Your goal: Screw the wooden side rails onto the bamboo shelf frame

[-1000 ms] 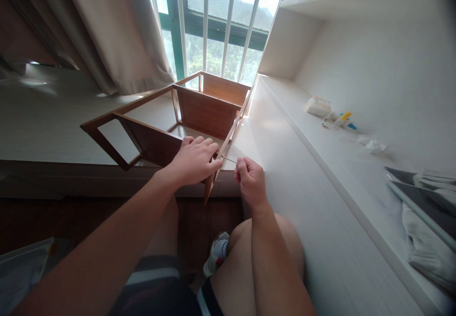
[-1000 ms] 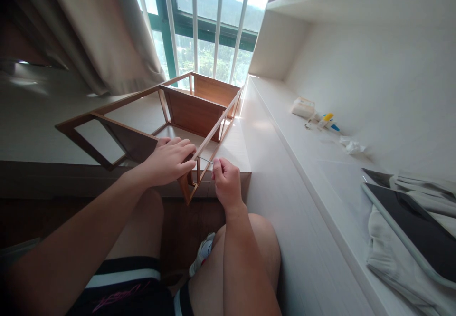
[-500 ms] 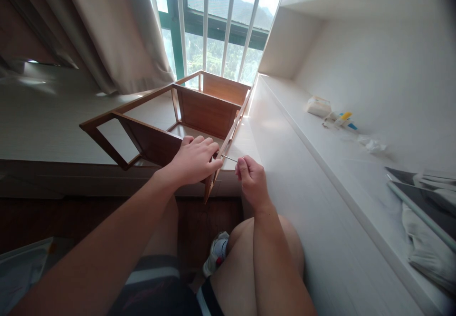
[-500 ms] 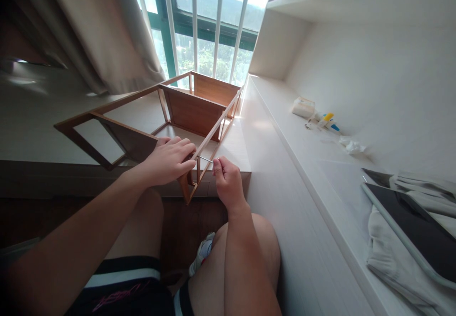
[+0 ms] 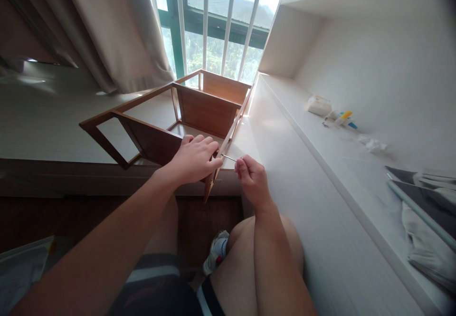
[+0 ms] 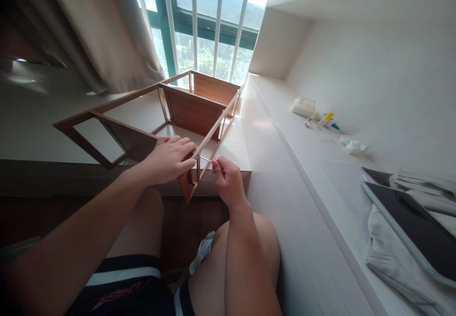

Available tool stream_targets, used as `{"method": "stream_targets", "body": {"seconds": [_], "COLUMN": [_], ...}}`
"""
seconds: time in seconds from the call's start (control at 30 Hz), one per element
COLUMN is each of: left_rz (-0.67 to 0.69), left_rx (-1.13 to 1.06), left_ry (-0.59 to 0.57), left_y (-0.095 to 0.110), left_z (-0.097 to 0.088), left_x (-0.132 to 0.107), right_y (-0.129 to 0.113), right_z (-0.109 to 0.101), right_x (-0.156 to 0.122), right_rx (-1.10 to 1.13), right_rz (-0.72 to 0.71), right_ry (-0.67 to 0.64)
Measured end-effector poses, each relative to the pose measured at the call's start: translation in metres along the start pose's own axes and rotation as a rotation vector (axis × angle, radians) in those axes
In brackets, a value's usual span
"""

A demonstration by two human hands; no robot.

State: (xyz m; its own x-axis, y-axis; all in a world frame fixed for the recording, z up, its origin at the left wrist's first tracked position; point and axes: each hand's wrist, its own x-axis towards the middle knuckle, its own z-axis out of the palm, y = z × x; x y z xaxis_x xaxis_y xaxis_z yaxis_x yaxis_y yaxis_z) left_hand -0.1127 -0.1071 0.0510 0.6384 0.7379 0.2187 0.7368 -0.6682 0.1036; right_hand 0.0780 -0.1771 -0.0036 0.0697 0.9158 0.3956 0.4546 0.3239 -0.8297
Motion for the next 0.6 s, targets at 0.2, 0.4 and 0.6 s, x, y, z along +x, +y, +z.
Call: {"method": "stream_targets", "body": {"seconds": [0.2, 0.4, 0.6], "left_rz": [0.009, 0.015, 0.011], "left_rx": [0.017, 0.026, 0.034], "left_ry": [0.007, 0.003, -0.003], "left_y": [-0.001, -0.001, 0.0], "left_z": [0.001, 0.001, 0.001], "left_x": [-0.001, 0.0, 0.001], "right_y": [0.003, 0.003, 0.0], "right_z": [0.007, 0.018, 0.03], "right_x": [0.002, 0.002, 0.004], "right_rx": [0.184, 0.41, 0.799], "right_rz": [0.132, 0.228, 0.442], "right_ry": [0.042, 0.087, 0.121]}}
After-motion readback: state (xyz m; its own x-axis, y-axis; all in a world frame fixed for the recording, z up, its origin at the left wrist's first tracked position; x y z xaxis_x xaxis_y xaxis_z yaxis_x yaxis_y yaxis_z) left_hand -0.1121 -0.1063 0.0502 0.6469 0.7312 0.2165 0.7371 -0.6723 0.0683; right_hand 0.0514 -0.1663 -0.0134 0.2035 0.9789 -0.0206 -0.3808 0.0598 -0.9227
